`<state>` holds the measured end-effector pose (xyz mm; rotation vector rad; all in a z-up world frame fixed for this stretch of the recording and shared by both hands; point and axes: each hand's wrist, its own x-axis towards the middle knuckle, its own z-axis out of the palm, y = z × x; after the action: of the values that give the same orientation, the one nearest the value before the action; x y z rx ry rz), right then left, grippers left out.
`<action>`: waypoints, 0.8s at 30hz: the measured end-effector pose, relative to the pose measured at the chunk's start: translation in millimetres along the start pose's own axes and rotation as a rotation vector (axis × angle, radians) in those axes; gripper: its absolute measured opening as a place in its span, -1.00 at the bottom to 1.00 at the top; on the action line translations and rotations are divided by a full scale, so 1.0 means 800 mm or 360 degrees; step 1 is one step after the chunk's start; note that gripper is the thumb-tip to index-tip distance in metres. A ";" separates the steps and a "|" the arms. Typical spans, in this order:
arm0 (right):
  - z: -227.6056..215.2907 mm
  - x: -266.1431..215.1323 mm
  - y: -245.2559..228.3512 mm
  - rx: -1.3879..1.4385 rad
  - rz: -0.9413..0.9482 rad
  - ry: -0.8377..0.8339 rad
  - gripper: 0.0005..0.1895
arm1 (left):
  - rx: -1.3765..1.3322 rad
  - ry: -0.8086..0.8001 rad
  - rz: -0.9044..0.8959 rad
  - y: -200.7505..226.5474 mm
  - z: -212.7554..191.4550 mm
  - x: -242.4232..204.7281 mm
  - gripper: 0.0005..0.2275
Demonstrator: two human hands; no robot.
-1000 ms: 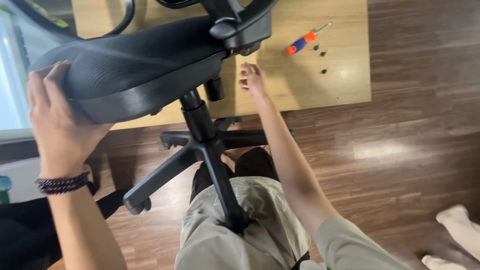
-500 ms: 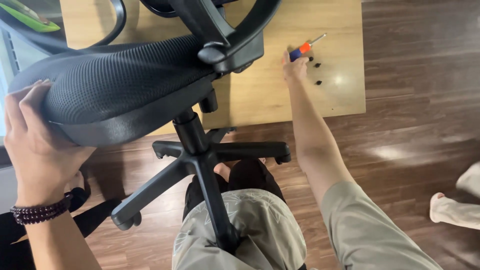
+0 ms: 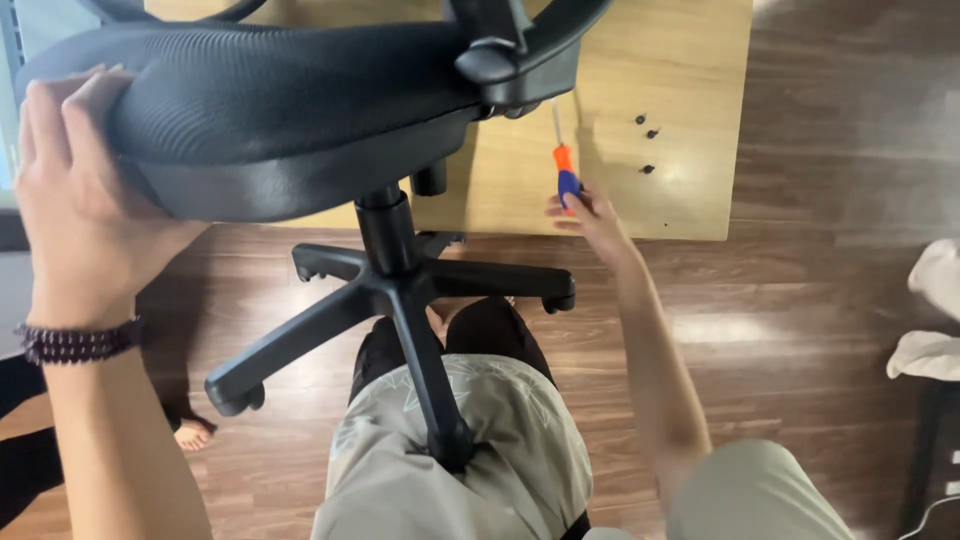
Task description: The person assembles an office chair. They first use a screwdriver to drive screws into the mounting plate on the underside of the seat, then align the seat mechanism onto the gas-lift base, position screws by hand, and tighten them with the screwdriver while steadying the seat with the other hand.
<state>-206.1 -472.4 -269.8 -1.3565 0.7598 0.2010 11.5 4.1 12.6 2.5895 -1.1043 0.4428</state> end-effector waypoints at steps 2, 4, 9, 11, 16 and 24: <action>0.006 -0.020 0.022 -0.0292 -0.0251 0.0012 -0.55 | 0.0084 0.0042 0.0123 -0.005 0.002 -0.003 -0.29; 0.024 -0.036 0.027 -0.0454 -0.0347 0.0022 -0.55 | 0.0088 0.0018 0.0078 -0.014 0.010 -0.012 -0.29; 0.087 -0.068 0.032 -0.0720 -0.0644 0.0048 -0.60 | 0.0020 0.0131 0.0150 -0.004 0.003 -0.010 -0.29; 0.115 -0.075 0.024 -0.0773 -0.0805 0.0105 -0.61 | 0.0053 0.0195 0.0206 -0.016 0.015 -0.019 -0.28; 0.148 -0.071 0.013 -0.0750 -0.0922 0.0122 -0.60 | 0.0007 0.0192 0.0191 -0.026 0.023 -0.028 -0.33; 0.153 -0.071 0.009 -0.0785 -0.0909 0.0205 -0.60 | -0.0065 0.0258 0.0181 -0.019 0.020 -0.024 -0.39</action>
<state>-207.0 -340.6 -239.3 -2.0151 0.4087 -0.1671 12.7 20.3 -11.1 2.4152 -1.1945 0.6370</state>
